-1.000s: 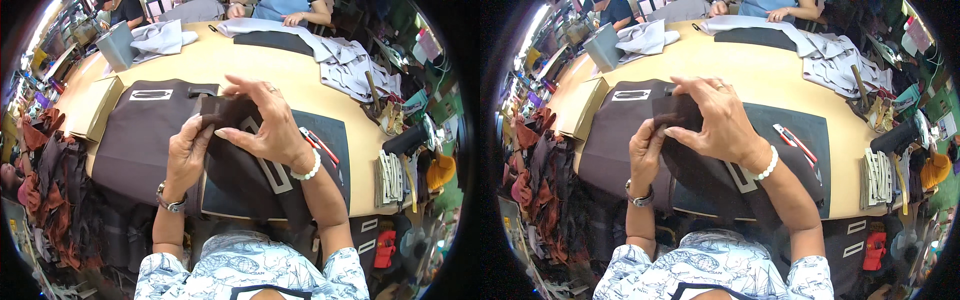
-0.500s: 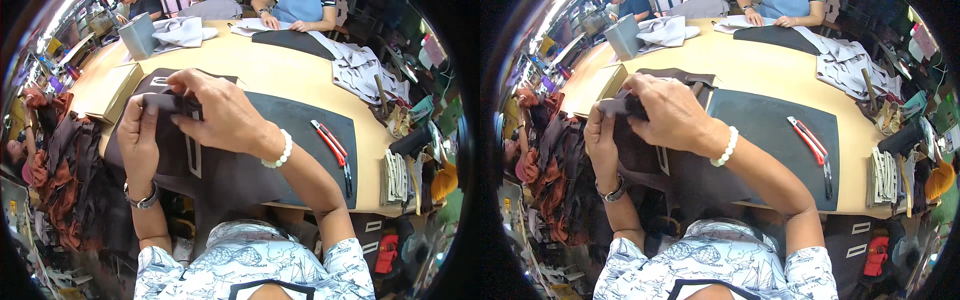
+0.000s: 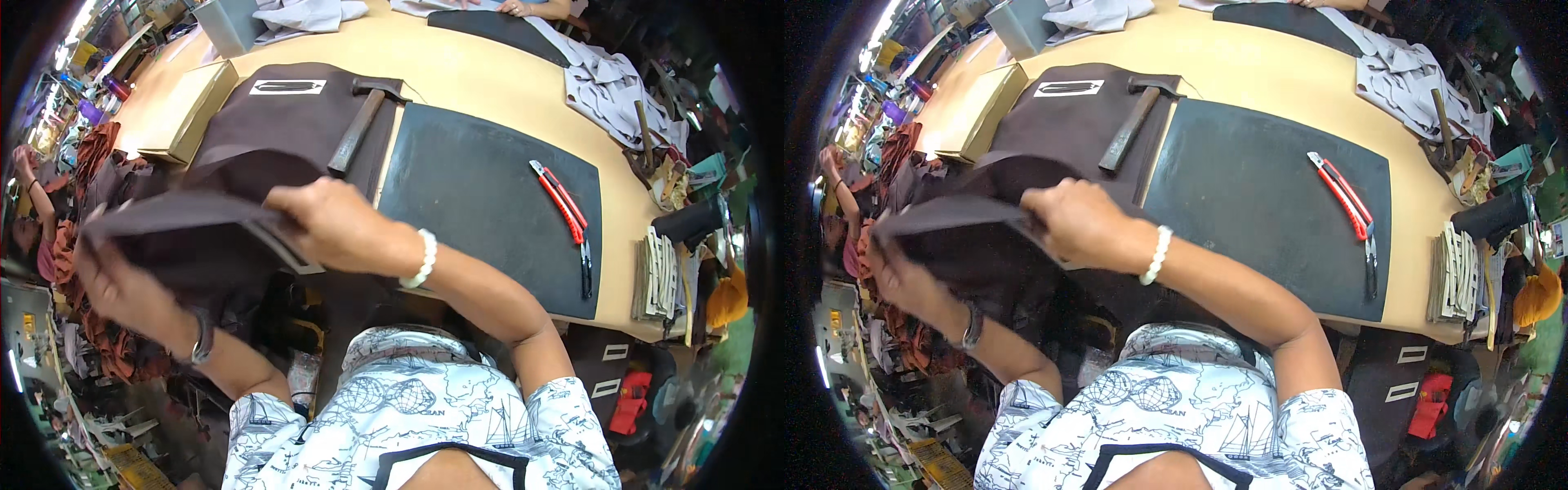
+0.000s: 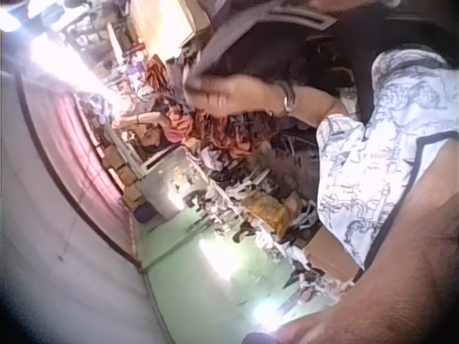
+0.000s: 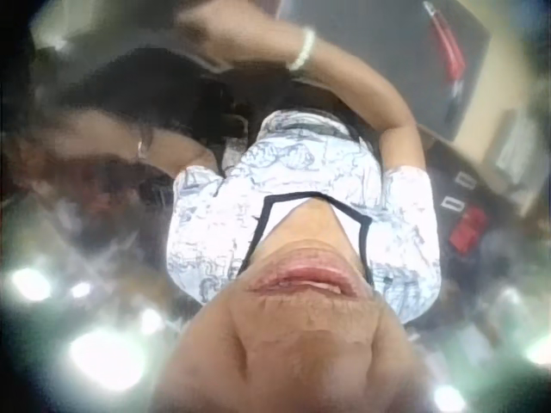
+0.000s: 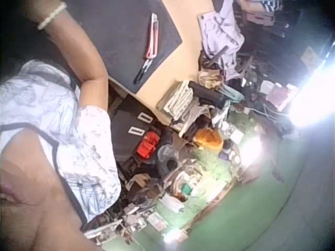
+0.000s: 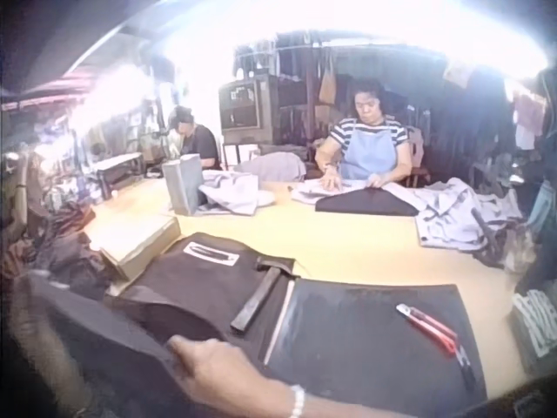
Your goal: The person prepares leather panels for assembly by using a utility knife to cut through a leather sheet using a template, then uses shears to trim the interior corners of the cutout and folds the edges by hand.
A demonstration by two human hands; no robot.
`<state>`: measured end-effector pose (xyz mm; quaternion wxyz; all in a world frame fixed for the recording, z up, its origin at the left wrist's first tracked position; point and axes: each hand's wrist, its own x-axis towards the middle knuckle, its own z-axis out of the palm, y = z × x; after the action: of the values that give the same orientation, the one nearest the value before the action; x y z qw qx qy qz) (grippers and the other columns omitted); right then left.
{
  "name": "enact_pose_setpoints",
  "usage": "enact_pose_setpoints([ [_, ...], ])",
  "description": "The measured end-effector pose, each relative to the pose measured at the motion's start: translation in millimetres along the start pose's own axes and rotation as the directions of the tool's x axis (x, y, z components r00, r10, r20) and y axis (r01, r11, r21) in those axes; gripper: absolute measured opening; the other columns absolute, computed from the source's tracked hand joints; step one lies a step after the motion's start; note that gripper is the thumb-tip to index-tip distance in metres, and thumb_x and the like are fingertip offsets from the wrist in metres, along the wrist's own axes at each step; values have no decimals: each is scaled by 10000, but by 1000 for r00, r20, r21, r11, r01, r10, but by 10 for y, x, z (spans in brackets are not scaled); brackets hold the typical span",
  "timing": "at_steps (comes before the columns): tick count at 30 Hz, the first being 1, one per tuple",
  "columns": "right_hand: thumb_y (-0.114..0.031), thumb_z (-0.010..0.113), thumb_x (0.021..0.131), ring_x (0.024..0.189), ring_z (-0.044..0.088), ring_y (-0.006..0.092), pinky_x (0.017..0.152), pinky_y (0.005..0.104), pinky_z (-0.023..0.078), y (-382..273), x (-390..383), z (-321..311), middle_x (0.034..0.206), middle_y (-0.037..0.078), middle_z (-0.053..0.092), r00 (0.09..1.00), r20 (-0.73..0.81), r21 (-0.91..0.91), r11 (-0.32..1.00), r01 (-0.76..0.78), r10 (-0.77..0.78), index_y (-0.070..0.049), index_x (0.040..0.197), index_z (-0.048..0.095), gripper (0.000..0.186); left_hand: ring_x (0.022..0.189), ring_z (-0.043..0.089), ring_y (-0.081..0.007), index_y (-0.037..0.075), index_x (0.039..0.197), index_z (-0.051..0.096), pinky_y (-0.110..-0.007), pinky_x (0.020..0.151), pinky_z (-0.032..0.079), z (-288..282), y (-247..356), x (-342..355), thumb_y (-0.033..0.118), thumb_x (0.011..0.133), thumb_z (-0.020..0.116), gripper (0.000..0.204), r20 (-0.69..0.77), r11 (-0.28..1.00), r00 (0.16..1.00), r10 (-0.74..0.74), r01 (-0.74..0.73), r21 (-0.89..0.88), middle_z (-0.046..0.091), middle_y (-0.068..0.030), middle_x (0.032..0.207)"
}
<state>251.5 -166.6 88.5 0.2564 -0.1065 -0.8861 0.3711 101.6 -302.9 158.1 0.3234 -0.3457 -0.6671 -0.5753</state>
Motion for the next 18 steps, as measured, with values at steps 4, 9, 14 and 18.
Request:
enact_pose_setpoints([
  [4, -167, 591, 793, 726, 625, 384, 654, 467, 497, -123, -307, 739, 759, 213, 634, 948, 318, 70, 997, -17, -6, -51, 935, 605, 184, 848, 619, -186, -57, 1094, 585, -309, 773, 499, -770, -515, -28, 176, 953, 441, 307, -47, 970, 995, -86, 94, 224, 656, -136, 983],
  [9, -193, 579, 840, 791, 607, 394, 689, 477, 475, -330, -770, 1440, 773, 223, 617, 795, 546, 466, 884, -27, -263, 11, 889, 558, 211, 867, 634, -211, -66, 1129, 559, -315, 790, 499, -1622, -1309, -78, 126, 945, 412, 304, 27, 779, 976, -217, 156, 607, 657, -141, 984],
  [14, -112, 562, 840, 760, 593, 402, 661, 442, 462, -175, -780, 1019, 781, 221, 607, 946, 312, 674, 722, -155, -89, 10, 895, 535, 137, 825, 635, -191, -60, 1063, 592, -313, 750, 516, -1026, -1230, 198, 159, 953, 420, 299, 92, 908, 973, -210, 159, 389, 655, -144, 955],
  [18, -25, 584, 797, 704, 628, 348, 597, 375, 482, 189, -1016, 305, 785, 199, 615, 956, -150, 402, 899, -175, 253, -8, 930, 567, 136, 842, 618, -179, -9, 1100, 585, -289, 763, 498, 207, -1373, 133, 188, 923, 503, 277, 347, 991, 937, 30, -74, 115, 657, -95, 943],
])
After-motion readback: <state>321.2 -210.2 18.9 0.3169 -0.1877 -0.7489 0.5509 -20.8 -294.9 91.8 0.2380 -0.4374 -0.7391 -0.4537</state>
